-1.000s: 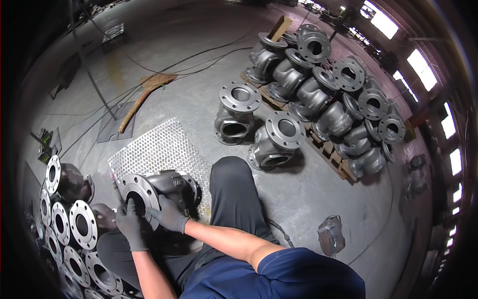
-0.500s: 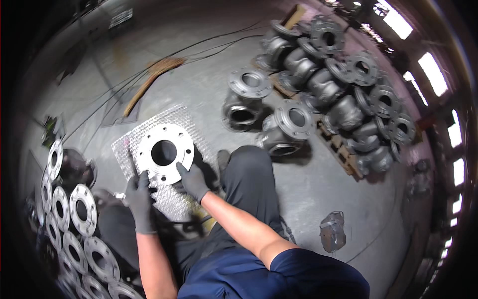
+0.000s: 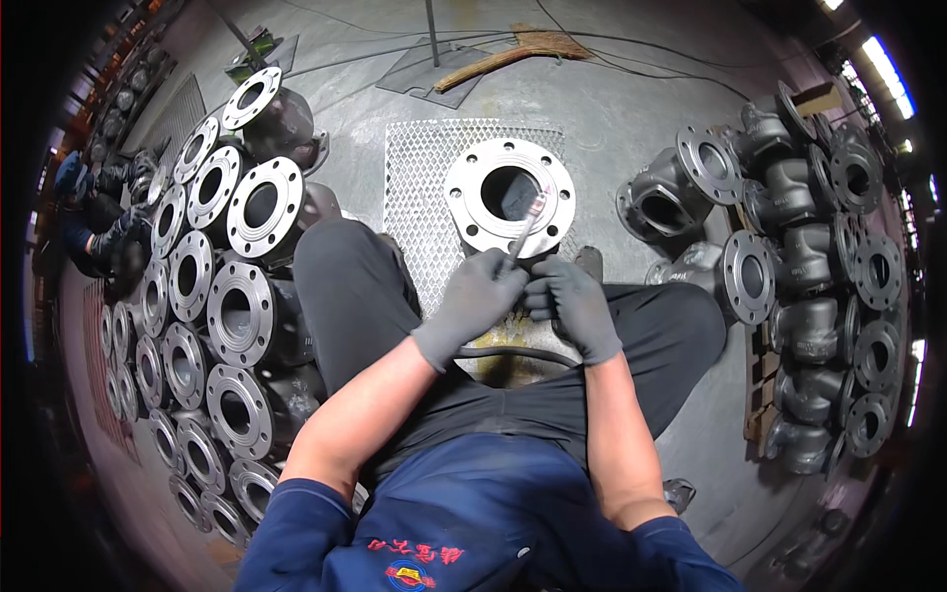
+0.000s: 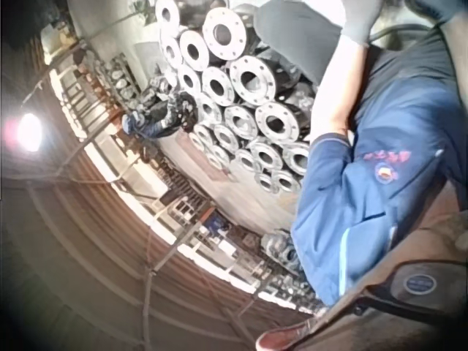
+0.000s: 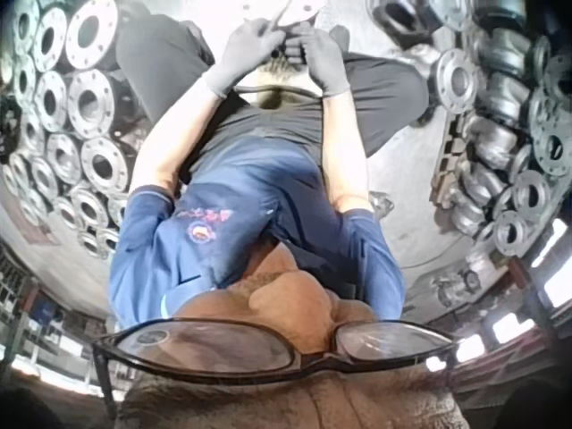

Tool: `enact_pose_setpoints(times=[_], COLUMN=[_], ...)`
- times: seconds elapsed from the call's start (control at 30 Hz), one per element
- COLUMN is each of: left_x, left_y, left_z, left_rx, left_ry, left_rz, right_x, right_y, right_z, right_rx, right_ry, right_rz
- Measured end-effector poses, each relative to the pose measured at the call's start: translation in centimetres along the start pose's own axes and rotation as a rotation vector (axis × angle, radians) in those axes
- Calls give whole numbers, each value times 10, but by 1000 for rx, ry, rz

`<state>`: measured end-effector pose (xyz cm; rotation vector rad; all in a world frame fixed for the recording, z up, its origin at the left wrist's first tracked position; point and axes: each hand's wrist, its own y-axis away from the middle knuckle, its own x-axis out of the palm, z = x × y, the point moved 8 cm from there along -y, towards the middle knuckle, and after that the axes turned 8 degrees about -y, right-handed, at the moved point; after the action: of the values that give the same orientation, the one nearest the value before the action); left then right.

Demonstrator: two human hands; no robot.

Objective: Grinding and smoothing the surfaces of metal valve body castings using a rotary tool.

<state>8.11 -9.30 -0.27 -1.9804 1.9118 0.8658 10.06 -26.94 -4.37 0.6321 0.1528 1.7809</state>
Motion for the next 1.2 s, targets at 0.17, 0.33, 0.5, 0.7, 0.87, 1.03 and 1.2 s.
enact_pose_setpoints(times=[0.17, 0.33, 0.5, 0.7, 0.87, 1.03, 1.2], left_x=[52, 50, -16, -61, -17, -20, -31], left_y=[9, 10, -14, -37, -44, -45, -39], left_z=[-36, -56, -20, 87, 103, 87, 98], left_rx=[212, 271, -6, -361, -458, -464, -437], left_ry=[50, 76, 150, 265, 479, 569, 699], left_rz=[63, 74, -191, -566, -195, -235, -244], right_x=[7, -23, -94, -53, -41, -38, -12], right_y=[17, 4, -55, -105, -118, -120, -116], right_z=[38, 57, 76, 81, 61, 71, 73], right_rx=[-271, -251, -46, 7, 31, -181, -496], right_ry=[246, 18, 6, 471, 368, 449, 907], right_rz=[-124, -244, -417, -313, -310, -296, -166])
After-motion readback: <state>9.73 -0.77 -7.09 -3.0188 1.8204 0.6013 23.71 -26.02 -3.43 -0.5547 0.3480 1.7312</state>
